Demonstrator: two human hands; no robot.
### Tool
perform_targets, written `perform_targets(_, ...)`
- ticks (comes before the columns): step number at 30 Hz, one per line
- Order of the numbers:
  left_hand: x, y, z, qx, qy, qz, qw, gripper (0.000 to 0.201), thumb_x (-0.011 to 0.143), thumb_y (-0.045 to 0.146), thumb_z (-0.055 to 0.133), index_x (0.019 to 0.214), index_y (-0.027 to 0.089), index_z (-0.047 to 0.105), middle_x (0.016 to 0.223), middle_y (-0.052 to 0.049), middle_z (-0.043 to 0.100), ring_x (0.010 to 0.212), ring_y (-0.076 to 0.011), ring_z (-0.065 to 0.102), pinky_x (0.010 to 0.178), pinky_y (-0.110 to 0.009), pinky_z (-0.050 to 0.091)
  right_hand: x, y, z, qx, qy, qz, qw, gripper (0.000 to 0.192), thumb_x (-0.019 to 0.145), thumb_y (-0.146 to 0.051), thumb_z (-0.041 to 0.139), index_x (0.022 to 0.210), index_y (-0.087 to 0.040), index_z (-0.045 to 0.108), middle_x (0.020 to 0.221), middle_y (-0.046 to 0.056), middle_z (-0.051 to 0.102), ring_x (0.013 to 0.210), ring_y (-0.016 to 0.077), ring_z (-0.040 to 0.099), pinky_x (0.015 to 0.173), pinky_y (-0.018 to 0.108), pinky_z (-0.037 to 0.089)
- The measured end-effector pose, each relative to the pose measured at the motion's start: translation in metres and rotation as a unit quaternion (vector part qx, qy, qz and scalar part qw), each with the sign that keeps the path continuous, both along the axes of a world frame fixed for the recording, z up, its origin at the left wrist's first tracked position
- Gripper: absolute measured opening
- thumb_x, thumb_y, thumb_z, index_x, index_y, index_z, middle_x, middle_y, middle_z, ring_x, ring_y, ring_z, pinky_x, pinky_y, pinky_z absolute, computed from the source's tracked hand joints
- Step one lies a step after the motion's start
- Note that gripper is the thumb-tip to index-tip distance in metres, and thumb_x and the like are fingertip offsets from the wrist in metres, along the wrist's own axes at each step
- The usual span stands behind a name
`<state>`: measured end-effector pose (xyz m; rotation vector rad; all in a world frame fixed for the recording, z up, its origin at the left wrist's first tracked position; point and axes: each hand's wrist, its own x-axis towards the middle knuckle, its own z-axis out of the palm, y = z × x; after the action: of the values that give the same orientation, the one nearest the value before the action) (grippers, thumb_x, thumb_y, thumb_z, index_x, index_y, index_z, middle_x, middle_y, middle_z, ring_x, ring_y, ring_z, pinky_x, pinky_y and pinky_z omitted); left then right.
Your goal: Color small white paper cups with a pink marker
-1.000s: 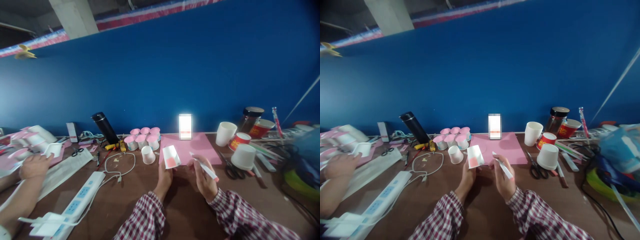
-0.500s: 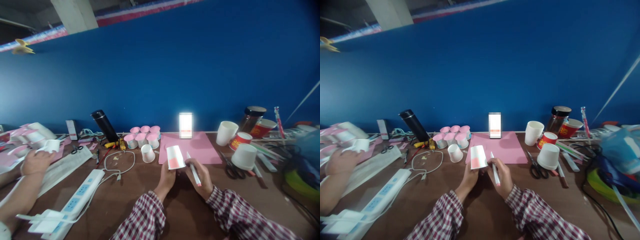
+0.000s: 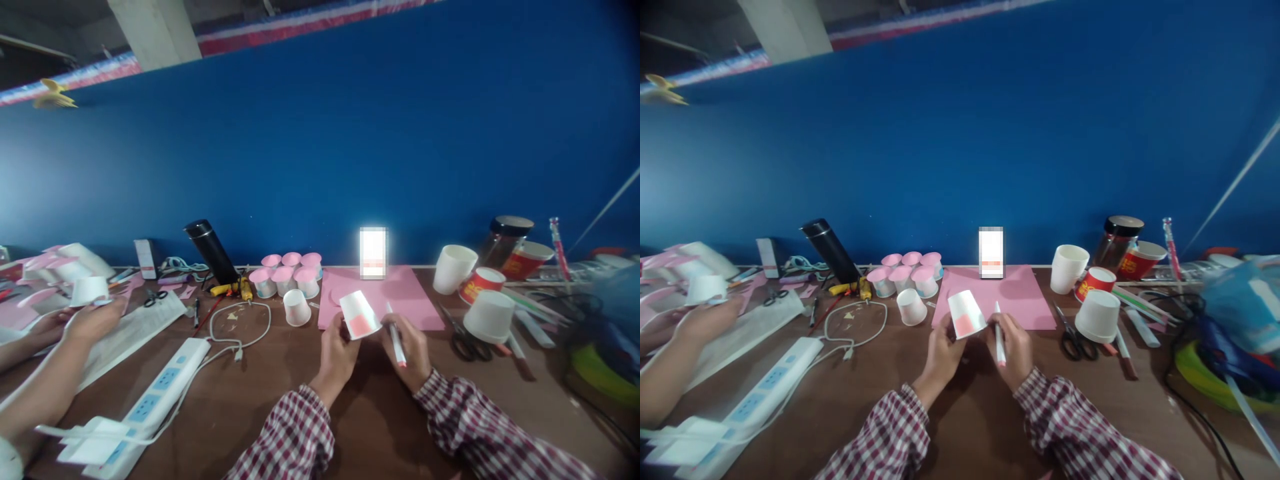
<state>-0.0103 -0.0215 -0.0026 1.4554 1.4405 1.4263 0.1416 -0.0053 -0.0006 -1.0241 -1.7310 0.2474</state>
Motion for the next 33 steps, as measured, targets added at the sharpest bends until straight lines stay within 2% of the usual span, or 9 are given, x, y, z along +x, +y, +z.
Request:
perform_targets(4, 0.000, 0.000, -0.002, -0.006, 0.008, 0.007, 1.000, 0.030, 0.073, 0.021, 0.060, 0.102, 0.013, 0.061, 0.085, -0.007, 0.070, 0.072, -0.0177, 0.063, 0.064, -0.024, 0.046, 0.000, 0.001, -0.004, 0.005, -0.022, 0.003, 1.000, 0.003, 0.085, -0.020, 0.053, 0.083, -0.020, 0.055, 0.074, 0.003, 0.061, 0.063, 0.0154, 0.060, 0.059, 0.024, 0.046)
perform_targets(9, 0.000, 0.002, -0.001, -0.043, 0.007, 0.054, 0.998, 0.007, 0.068, 0.016, 0.059, 0.072, 0.013, 0.064, 0.065, -0.003, 0.066, 0.061, -0.0162, 0.058, 0.052, -0.022, 0.040, -0.003, -0.002, -0.007, 0.027, -0.053, 0.024, 0.998, 0.006, 0.085, -0.017, 0.053, 0.085, -0.021, 0.058, 0.077, 0.003, 0.063, 0.068, 0.0159, 0.061, 0.063, 0.024, 0.047)
perform_targets(12, -0.001, 0.003, 0.001, -0.040, -0.022, 0.050, 0.998, 0.006, 0.067, 0.014, 0.057, 0.062, 0.013, 0.061, 0.058, -0.001, 0.061, 0.056, -0.0135, 0.053, 0.050, -0.021, 0.038, -0.004, -0.007, -0.007, 0.048, -0.079, 0.051, 0.994, 0.008, 0.084, -0.015, 0.056, 0.087, -0.021, 0.059, 0.076, 0.003, 0.063, 0.068, 0.0156, 0.061, 0.063, 0.024, 0.046)
perform_targets(15, -0.002, 0.003, 0.003, -0.024, -0.056, 0.051, 0.997, 0.007, 0.068, 0.015, 0.056, 0.064, 0.013, 0.061, 0.060, -0.001, 0.062, 0.057, -0.0133, 0.053, 0.052, -0.022, 0.040, -0.005, -0.010, -0.007, 0.056, -0.100, 0.060, 0.992, 0.006, 0.084, -0.015, 0.057, 0.085, -0.021, 0.060, 0.074, 0.003, 0.062, 0.067, 0.0155, 0.060, 0.062, 0.024, 0.046)
perform_targets(17, -0.003, 0.002, 0.005, -0.018, -0.062, 0.060, 0.996, 0.008, 0.067, 0.015, 0.058, 0.073, 0.013, 0.063, 0.066, -0.002, 0.065, 0.061, -0.0143, 0.056, 0.054, -0.022, 0.042, -0.005, -0.011, -0.008, 0.053, -0.099, 0.058, 0.992, 0.006, 0.084, -0.016, 0.057, 0.084, -0.021, 0.060, 0.073, 0.003, 0.062, 0.066, 0.0154, 0.060, 0.061, 0.024, 0.046)
perform_targets(21, -0.001, 0.003, 0.005, -0.034, -0.069, 0.063, 0.995, 0.030, 0.063, 0.011, 0.060, 0.093, 0.014, 0.059, 0.072, -0.002, 0.068, 0.063, -0.0150, 0.062, 0.055, -0.022, 0.045, -0.003, -0.005, -0.010, 0.048, -0.071, 0.043, 0.995, 0.009, 0.084, -0.015, 0.056, 0.089, -0.020, 0.061, 0.077, 0.003, 0.064, 0.068, 0.0153, 0.062, 0.064, 0.024, 0.047)
perform_targets(24, 0.000, 0.004, 0.005, -0.053, -0.080, 0.061, 0.994, 0.036, 0.064, 0.011, 0.060, 0.099, 0.015, 0.055, 0.075, -0.003, 0.070, 0.066, -0.0163, 0.065, 0.057, -0.023, 0.048, 0.000, 0.001, -0.010, 0.055, -0.070, 0.029, 0.996, 0.010, 0.084, -0.013, 0.056, 0.089, -0.020, 0.061, 0.078, 0.003, 0.064, 0.069, 0.0155, 0.062, 0.064, 0.024, 0.047)
perform_targets(30, -0.002, 0.004, 0.003, -0.038, -0.046, 0.060, 0.996, 0.019, 0.067, 0.014, 0.061, 0.085, 0.014, 0.056, 0.074, -0.004, 0.068, 0.066, -0.0163, 0.062, 0.058, -0.024, 0.046, 0.000, -0.001, -0.009, 0.087, -0.106, 0.030, 0.990, 0.010, 0.083, -0.013, 0.057, 0.088, -0.020, 0.062, 0.074, 0.003, 0.063, 0.067, 0.0161, 0.062, 0.060, 0.024, 0.046)
perform_targets(33, 0.000, 0.003, 0.007, -0.037, -0.066, 0.019, 0.997, 0.007, 0.066, 0.011, 0.058, 0.073, 0.013, 0.058, 0.067, -0.002, 0.064, 0.061, -0.0141, 0.056, 0.056, -0.023, 0.043, -0.001, -0.005, -0.008, 0.105, -0.117, 0.029, 0.987, 0.007, 0.083, -0.014, 0.058, 0.086, -0.020, 0.062, 0.072, 0.003, 0.063, 0.066, 0.0164, 0.061, 0.060, 0.025, 0.047)
